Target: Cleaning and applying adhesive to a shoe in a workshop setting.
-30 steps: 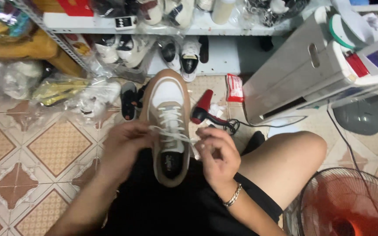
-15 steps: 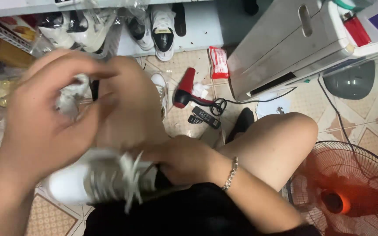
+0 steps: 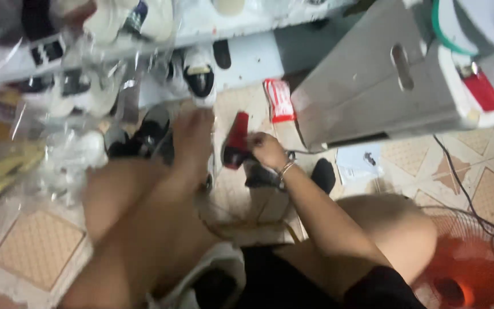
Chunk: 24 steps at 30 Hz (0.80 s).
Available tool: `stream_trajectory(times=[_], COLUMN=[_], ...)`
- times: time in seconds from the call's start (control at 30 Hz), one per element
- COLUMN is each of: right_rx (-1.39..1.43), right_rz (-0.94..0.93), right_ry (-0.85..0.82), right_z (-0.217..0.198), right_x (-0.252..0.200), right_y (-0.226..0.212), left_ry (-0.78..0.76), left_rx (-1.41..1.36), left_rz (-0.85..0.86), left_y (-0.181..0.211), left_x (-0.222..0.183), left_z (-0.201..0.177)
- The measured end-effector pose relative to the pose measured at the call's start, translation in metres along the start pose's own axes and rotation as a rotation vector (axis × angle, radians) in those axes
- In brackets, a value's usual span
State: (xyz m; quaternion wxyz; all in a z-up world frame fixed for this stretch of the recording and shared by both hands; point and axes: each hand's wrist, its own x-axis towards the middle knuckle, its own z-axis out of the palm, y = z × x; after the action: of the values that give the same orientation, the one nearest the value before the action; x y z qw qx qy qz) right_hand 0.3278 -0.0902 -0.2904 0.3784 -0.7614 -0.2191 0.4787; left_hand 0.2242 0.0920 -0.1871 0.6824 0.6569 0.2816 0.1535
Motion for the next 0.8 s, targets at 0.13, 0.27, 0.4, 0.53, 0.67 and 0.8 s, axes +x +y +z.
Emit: stream_trajectory(times=[0.13,0.27,0.4,0.53,0.67,0.8], right_rx=[-0.533,-0.691,-0.555,-0.101,0.081,0.236], right_rz=[0.228,-0.06,-0.149,-0.078,-0.285,-0.464], right_ry=[0.255,0.192,0.261,0.469,0.478,0.417], right_z=[-0.004,0.029,0.038,-0.007,-0.06,-0.068], right_x=[0.087,0.137,0.13,0.103,0.042,-0.06], right_y=[0.141,0.243,0.233,0.144,0.02,-0.07], left_ry=[-0.108,-0.244,-0.205,-0.241,-0.209,-0.155], left_rx=[-0.092,-0.131,0.027,0.137,0.216,0.442], left_rz=[-0.553,-0.311,-0.255,-0.208,-0.09,0.307], left_y=[0.063,0.065,0.068,0.055,0.046,0.036], left_x=[-0.021,-0.012,-0.007,-0.006,-0.004,-0.009], left_z=[0.009,0.011,0.012,0.018,0.036,0.057])
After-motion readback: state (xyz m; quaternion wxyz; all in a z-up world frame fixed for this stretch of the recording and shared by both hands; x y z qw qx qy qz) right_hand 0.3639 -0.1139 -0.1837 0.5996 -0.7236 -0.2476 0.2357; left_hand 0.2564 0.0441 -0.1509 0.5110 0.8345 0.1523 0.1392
